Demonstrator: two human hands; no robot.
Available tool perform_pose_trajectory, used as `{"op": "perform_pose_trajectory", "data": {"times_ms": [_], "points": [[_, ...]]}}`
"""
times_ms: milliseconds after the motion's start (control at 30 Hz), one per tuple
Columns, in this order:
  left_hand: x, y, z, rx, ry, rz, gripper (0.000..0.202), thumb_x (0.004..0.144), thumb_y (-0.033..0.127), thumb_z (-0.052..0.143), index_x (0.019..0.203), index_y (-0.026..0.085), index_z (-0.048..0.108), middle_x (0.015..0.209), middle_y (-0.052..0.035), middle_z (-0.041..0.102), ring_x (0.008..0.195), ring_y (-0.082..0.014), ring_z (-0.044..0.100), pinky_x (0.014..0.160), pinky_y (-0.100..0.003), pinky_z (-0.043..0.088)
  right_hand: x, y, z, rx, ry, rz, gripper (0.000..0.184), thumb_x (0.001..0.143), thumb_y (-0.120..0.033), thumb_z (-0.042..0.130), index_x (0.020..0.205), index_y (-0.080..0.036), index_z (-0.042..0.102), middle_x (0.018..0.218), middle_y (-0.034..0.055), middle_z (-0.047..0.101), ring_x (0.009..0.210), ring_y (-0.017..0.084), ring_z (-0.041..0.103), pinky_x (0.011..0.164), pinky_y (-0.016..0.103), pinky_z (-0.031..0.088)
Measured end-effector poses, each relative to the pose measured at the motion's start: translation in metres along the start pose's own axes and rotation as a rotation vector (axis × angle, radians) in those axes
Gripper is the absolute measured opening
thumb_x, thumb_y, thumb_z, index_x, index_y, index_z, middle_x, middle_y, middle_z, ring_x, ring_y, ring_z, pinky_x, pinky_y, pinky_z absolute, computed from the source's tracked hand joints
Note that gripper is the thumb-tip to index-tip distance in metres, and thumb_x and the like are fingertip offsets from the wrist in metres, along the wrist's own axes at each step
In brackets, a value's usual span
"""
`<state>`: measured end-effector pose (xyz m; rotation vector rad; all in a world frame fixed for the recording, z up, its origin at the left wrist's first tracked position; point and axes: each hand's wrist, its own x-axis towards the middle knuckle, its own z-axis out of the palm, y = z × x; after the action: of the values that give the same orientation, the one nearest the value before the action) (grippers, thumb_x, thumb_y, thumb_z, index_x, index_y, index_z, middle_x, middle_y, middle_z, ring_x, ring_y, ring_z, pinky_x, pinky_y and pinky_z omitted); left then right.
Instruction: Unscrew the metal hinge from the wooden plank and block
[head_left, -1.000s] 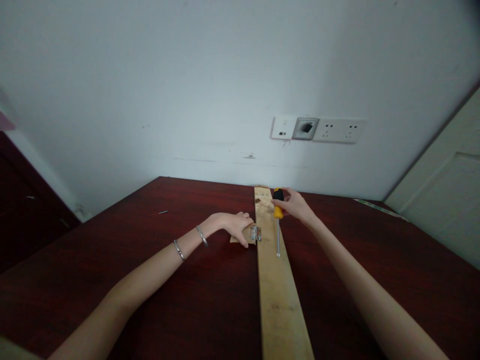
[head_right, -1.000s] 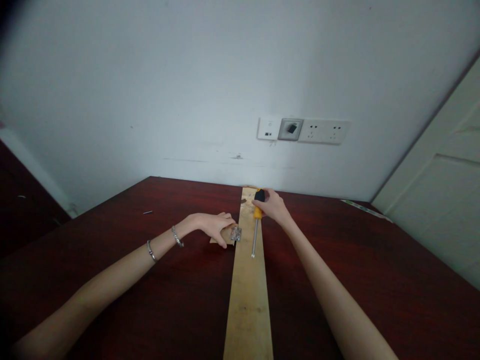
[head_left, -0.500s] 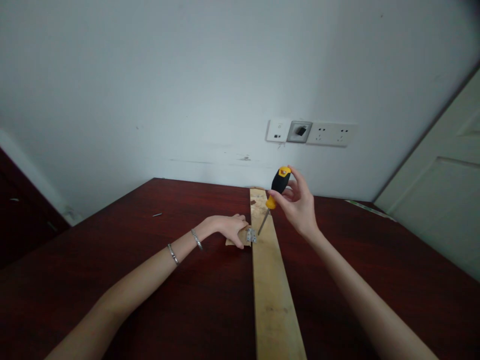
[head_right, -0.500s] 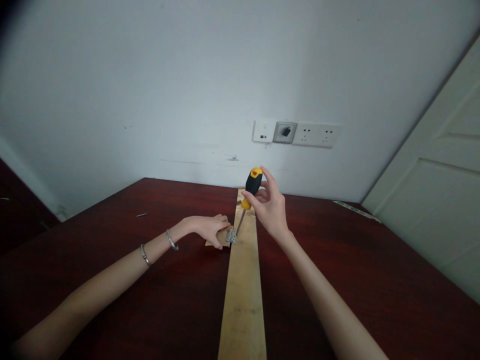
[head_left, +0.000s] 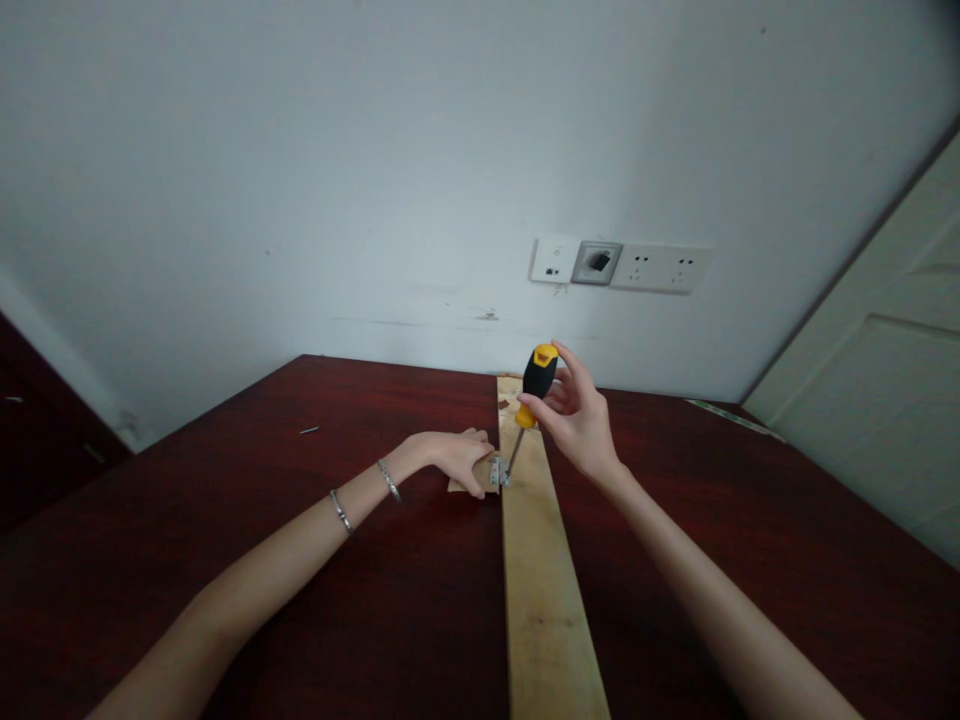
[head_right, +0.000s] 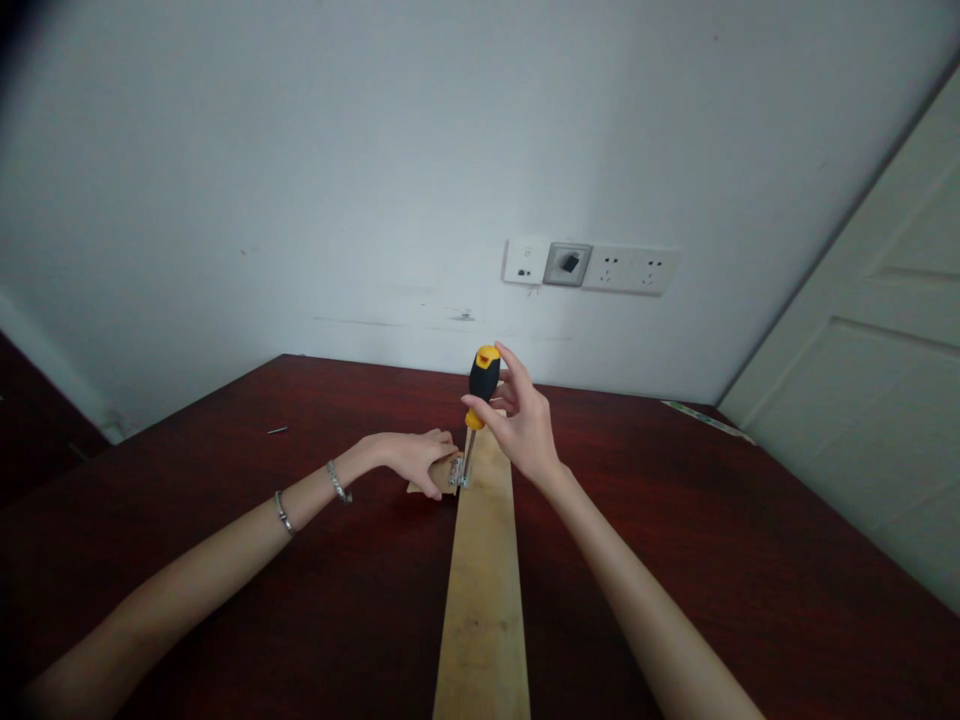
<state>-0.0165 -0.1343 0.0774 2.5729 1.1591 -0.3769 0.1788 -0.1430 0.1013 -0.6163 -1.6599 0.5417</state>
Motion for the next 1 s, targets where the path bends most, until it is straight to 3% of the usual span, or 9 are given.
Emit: {"op": "perform_pose_trajectory", "data": {"times_ms": [333, 667, 1000], "points": [[0.0006, -0.0009, 0.0012, -0.018, 0.023, 0.012, 0.066, 0.066, 0.050, 0.069, 0.119, 0.014, 0.051, 0.125, -0.0138, 0.049, 0.116, -0.0300, 0.045, 0.100, -0.038, 0.037, -0.0045, -0.0051, 0.0041, -0.054, -0.045, 0.035, 0.071, 0.077, -0.039, 0.069, 0.140, -0.028, 0.038, 0.101, 0.0043, 0.059, 0.074, 0.015, 0.060, 0.068, 0.032, 0.058], [0.0002, 0.0009, 0.0002, -0.006, 0.010, -0.005, 0.064, 0.066, 0.049, 0.069, 0.118, 0.017, 0.051, 0.126, -0.0122, 0.048, 0.117, -0.0300, 0.044, 0.100, -0.040, 0.037, -0.0039, -0.0044, 0.0030, -0.065, -0.037, 0.004, 0.070, 0.077, -0.037, 0.070, 0.140, -0.029, 0.039, 0.095, 0.0023, 0.057, 0.067, 0.012, 0.055, 0.063, 0.029, 0.056], [0.0003, -0.0002, 0.0004, -0.018, 0.013, -0.004, 0.065, 0.066, 0.050, 0.069, 0.119, 0.017, 0.050, 0.125, -0.0120, 0.048, 0.115, -0.0286, 0.045, 0.099, -0.038, 0.038, -0.0051, -0.0064, 0.0033, -0.091, -0.055, 0.016, 0.072, 0.078, -0.036, 0.068, 0.142, -0.028, 0.037, 0.104, 0.0050, 0.061, 0.079, 0.016, 0.062, 0.072, 0.033, 0.057]]}}
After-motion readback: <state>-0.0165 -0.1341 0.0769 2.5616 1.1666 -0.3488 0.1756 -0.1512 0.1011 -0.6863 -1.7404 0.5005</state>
